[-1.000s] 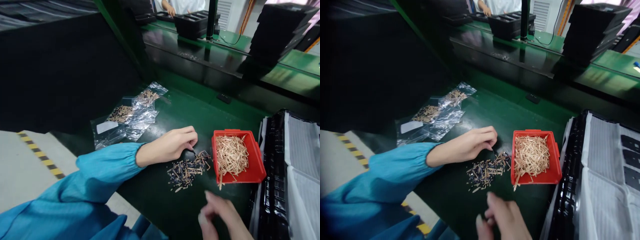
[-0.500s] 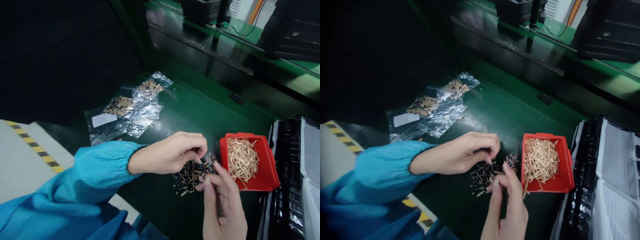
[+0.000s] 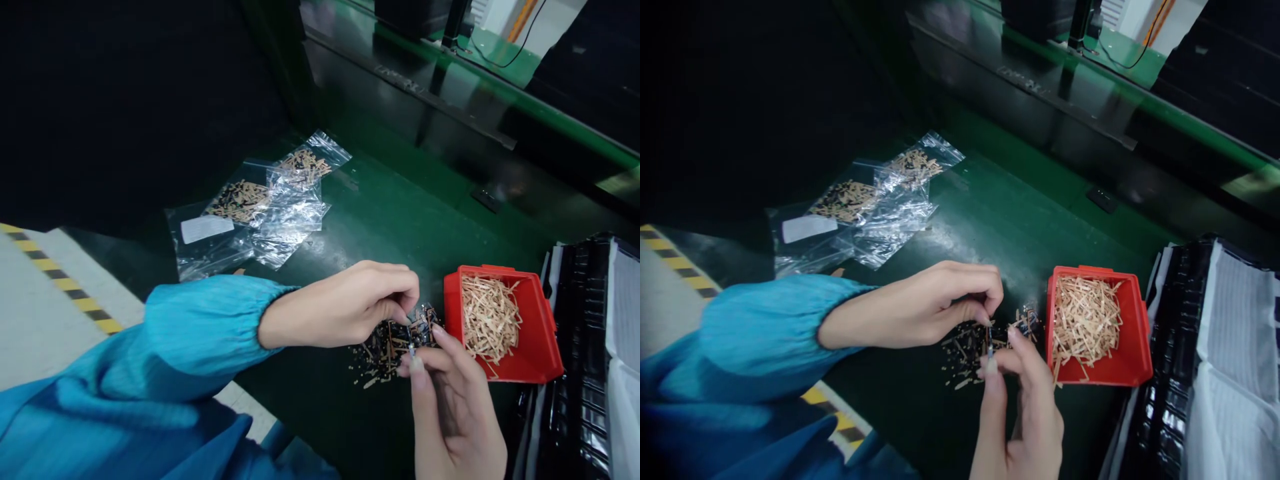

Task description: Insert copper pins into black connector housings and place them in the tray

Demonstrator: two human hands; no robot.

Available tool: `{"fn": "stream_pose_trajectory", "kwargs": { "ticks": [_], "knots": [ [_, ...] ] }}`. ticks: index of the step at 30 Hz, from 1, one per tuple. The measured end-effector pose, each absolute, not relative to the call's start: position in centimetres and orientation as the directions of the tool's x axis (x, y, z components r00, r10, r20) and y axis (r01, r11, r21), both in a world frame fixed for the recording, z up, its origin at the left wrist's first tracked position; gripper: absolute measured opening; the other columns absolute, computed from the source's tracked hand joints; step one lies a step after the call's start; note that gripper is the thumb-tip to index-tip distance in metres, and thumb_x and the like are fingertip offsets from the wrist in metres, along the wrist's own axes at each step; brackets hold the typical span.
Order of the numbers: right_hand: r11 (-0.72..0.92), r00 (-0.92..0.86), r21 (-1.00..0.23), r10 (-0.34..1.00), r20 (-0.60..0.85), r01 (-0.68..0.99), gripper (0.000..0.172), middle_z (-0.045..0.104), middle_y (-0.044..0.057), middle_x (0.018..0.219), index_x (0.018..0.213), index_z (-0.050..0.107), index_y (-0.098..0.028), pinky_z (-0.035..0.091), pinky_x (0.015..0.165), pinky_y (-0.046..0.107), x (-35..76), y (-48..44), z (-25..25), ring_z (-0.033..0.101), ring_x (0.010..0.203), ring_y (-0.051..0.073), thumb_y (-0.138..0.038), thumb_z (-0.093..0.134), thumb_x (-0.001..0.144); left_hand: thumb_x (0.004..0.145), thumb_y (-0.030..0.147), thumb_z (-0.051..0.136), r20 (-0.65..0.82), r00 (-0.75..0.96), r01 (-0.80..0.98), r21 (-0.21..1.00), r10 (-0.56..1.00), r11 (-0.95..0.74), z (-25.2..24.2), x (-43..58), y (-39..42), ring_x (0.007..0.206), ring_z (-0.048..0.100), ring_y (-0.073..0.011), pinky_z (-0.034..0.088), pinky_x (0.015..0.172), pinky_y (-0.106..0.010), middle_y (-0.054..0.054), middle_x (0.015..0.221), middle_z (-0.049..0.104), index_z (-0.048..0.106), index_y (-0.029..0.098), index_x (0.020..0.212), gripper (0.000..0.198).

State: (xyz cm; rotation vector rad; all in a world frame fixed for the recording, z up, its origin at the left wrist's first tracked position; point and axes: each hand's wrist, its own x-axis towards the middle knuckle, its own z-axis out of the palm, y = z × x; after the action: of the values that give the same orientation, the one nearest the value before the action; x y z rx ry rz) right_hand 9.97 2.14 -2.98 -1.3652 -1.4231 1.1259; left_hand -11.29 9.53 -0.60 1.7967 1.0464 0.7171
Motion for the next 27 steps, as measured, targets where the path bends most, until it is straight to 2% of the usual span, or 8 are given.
{"fn": "stream_pose_trajectory", "kwargs": {
  "ticks": [5, 12, 18, 23, 25, 27],
  "knots": [
    [0.02, -0.088, -0.982, 0.996, 0.003, 0.19, 0.037, 0.084, -0.002, 0.099, 0.137, 0.068, -0.037, 0.07, 0.089, 0.031, 9.9, 2.2, -2.5, 0.083, 0.086, 0.016, -0.019, 0.065, 0.105, 0.099, -0.002, 0.056, 0.044, 0.437, 0.354, 0.91, 0.899, -0.216, -0.7, -10.5, 8.9, 0.08, 0.058, -0.0119, 0.044, 0.07, -0.022, 0.001, 0.09, 0.063, 0.059, 0.017, 0.09, 0.021],
    [-0.016, -0.042, -0.995, 0.999, -0.021, 0.103, 0.037, 0.081, -0.003, 0.097, 0.134, 0.07, -0.037, 0.068, 0.084, 0.021, 9.5, 2.1, -2.2, 0.081, 0.086, 0.012, -0.016, 0.064, 0.105, 0.099, -0.002, 0.055, 0.063, 0.395, 0.342, 0.916, 0.916, -0.211, -0.8, -10.2, 8.6, 0.079, 0.06, -0.0103, 0.045, 0.071, -0.019, 0.002, 0.088, 0.065, 0.059, 0.016, 0.09, 0.021],
    [0.039, -0.025, -0.981, 0.999, 0.035, 0.192, 0.037, 0.085, -0.001, 0.097, 0.129, 0.076, -0.038, 0.074, 0.082, 0.036, 10.4, 2.3, -2.5, 0.085, 0.083, 0.022, -0.022, 0.077, 0.095, 0.1, 0.0, 0.057, 0.06, 0.394, 0.333, 0.921, 0.917, -0.203, -0.5, -10.2, 8.5, 0.08, 0.061, -0.0106, 0.047, 0.071, -0.019, 0.001, 0.089, 0.067, 0.062, 0.016, 0.091, 0.019],
    [0.074, -0.006, -0.973, 0.997, 0.074, 0.217, 0.045, 0.086, 0.001, 0.102, 0.136, 0.073, -0.037, 0.075, 0.081, 0.04, 10.9, 1.9, -2.9, 0.085, 0.088, 0.025, -0.02, 0.076, 0.094, 0.109, 0.018, 0.058, 0.04, 0.506, 0.239, 0.953, 0.861, -0.185, -0.1, -9.8, 8.0, 0.079, 0.065, -0.0133, 0.05, 0.072, -0.023, -0.003, 0.096, 0.072, 0.071, 0.015, 0.101, 0.015],
    [0.085, 0.001, -0.97, 0.996, 0.087, 0.227, 0.048, 0.086, 0.002, 0.105, 0.138, 0.072, -0.036, 0.075, 0.079, 0.039, 10.9, 1.8, -2.9, 0.085, 0.089, 0.025, -0.019, 0.076, 0.093, 0.108, 0.029, 0.064, 0.02, 0.551, 0.188, 0.971, 0.834, -0.148, -0.1, -9.6, 7.8, 0.076, 0.064, -0.0143, 0.05, 0.069, -0.024, -0.003, 0.095, 0.071, 0.071, 0.015, 0.101, 0.018],
    [0.091, 0.014, -0.965, 0.995, 0.098, 0.245, 0.049, 0.085, 0.001, 0.106, 0.137, 0.072, -0.037, 0.075, 0.078, 0.039, 10.7, 1.7, -2.9, 0.084, 0.088, 0.026, -0.019, 0.077, 0.092, 0.107, 0.033, 0.068, 0.02, 0.55, 0.166, 0.977, 0.835, -0.133, -0.2, -9.3, 7.5, 0.076, 0.064, -0.0145, 0.049, 0.068, -0.024, -0.003, 0.094, 0.071, 0.071, 0.015, 0.1, 0.019]
  ]
}}
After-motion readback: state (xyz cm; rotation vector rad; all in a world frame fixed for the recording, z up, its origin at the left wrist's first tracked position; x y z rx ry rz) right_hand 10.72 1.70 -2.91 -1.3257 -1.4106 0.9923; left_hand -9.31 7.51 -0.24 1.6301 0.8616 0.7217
